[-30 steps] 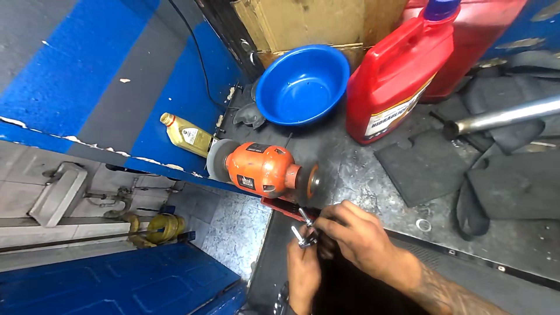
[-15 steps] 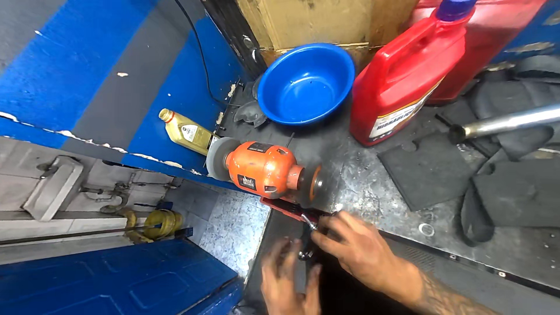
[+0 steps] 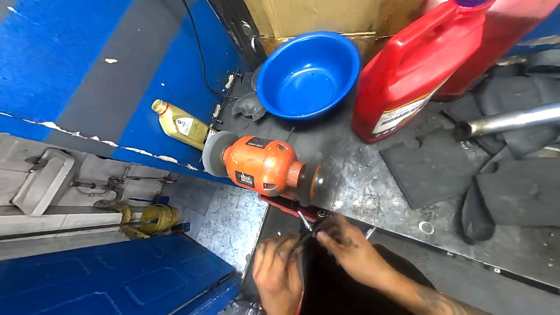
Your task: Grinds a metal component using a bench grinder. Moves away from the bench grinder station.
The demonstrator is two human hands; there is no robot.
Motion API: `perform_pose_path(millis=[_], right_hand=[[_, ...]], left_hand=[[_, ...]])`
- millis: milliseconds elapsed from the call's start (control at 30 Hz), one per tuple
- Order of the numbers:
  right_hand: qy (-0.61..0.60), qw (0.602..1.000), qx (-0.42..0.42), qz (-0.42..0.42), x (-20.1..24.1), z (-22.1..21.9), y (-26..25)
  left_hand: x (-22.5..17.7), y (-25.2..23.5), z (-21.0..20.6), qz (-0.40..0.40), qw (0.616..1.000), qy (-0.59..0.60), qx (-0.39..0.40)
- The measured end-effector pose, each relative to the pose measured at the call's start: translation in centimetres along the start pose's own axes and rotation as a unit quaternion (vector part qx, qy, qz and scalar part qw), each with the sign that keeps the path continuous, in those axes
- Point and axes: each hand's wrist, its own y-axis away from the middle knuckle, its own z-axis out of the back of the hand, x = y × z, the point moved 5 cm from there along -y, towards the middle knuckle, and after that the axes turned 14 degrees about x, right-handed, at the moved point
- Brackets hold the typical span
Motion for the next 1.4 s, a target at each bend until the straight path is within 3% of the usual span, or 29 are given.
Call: perform_pose_path(millis=[67,233,1400], right_hand=[[-0.131,0.988,0.087,-0.009,0.4,-0.7,-0.5],[-0.277,0.952,0.128,-0.010,1.1,-0.8,-1.4],[-0.357,0.929,0.087,0.031,0.9,-1.9,-3.9]], left_hand=[[0.0,-0.3,-0.2,-0.005,1.000,-0.005,0.004],[-0.4,-1.1,0.0,-0.016,1.000,-0.016,0.011],[0.0,-5.3,0.3,-0.067,0.993,-0.053,0.084]])
